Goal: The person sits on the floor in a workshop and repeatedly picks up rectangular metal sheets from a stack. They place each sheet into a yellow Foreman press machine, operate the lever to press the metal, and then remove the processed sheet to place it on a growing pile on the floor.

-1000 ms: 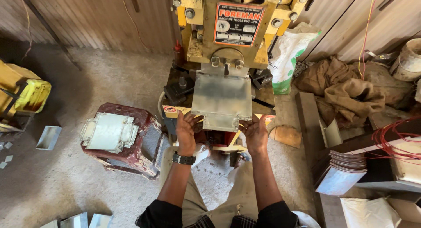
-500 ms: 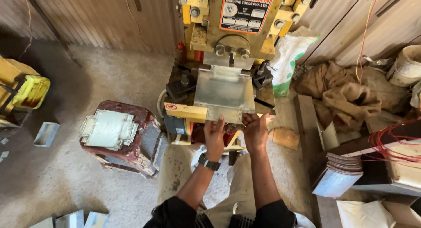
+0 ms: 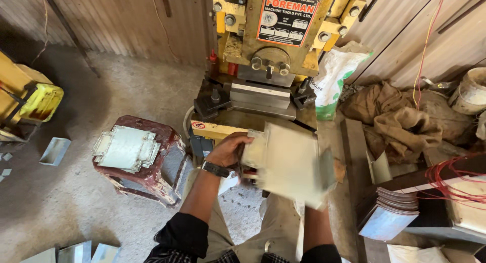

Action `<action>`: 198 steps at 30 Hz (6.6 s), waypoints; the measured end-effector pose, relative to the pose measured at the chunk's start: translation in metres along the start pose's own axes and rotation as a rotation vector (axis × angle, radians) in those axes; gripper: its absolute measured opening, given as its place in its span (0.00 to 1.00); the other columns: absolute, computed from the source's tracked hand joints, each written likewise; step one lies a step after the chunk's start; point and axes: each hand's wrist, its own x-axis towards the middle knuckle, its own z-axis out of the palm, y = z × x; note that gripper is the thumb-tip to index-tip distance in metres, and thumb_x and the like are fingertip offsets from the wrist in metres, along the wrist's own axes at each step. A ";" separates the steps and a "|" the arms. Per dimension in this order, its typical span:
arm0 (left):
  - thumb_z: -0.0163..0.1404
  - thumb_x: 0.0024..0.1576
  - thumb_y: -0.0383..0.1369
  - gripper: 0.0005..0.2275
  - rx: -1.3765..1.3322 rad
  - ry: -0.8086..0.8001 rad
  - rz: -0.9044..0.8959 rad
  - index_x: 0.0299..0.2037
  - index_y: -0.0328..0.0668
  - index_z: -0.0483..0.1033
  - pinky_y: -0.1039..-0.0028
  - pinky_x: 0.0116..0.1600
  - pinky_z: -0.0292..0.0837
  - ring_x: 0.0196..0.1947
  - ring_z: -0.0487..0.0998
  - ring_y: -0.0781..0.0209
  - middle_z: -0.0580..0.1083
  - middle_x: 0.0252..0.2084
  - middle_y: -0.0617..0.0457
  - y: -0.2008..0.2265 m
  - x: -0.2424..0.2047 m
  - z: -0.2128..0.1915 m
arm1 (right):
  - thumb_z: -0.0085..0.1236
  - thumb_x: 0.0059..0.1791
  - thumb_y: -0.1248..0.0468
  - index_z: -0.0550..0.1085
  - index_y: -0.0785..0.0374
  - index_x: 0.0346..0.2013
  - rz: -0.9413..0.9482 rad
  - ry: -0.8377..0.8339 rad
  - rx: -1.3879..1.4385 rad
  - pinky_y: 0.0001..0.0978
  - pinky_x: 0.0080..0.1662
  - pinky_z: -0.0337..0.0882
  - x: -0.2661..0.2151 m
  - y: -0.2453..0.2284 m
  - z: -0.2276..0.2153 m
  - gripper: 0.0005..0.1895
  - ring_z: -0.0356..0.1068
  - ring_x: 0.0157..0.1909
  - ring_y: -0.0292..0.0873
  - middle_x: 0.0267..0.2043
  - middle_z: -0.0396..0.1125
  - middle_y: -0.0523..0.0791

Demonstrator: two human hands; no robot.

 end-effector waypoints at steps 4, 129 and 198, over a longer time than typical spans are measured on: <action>0.54 0.58 0.41 0.20 0.087 0.221 -0.075 0.54 0.34 0.76 0.62 0.54 0.75 0.46 0.80 0.56 0.78 0.49 0.47 0.007 -0.004 -0.013 | 0.55 0.51 0.56 0.71 0.71 0.62 0.191 -0.033 -0.227 0.36 0.55 0.72 -0.001 -0.006 -0.023 0.29 0.72 0.53 0.45 0.55 0.73 0.51; 0.26 0.63 0.61 0.35 0.046 0.522 0.183 0.59 0.36 0.70 0.62 0.48 0.79 0.46 0.81 0.51 0.79 0.54 0.41 -0.047 -0.059 -0.022 | 0.54 0.52 0.47 0.67 0.57 0.52 0.202 0.100 -0.132 0.48 0.54 0.71 0.064 0.083 0.118 0.22 0.71 0.58 0.51 0.54 0.67 0.50; 0.66 0.52 0.27 0.07 0.791 1.054 1.027 0.35 0.34 0.82 0.76 0.35 0.68 0.28 0.72 0.70 0.79 0.29 0.53 0.007 0.045 -0.035 | 0.67 0.47 0.77 0.80 0.68 0.34 -0.557 0.501 -0.643 0.21 0.42 0.69 0.104 0.087 0.015 0.05 0.68 0.36 0.30 0.33 0.73 0.40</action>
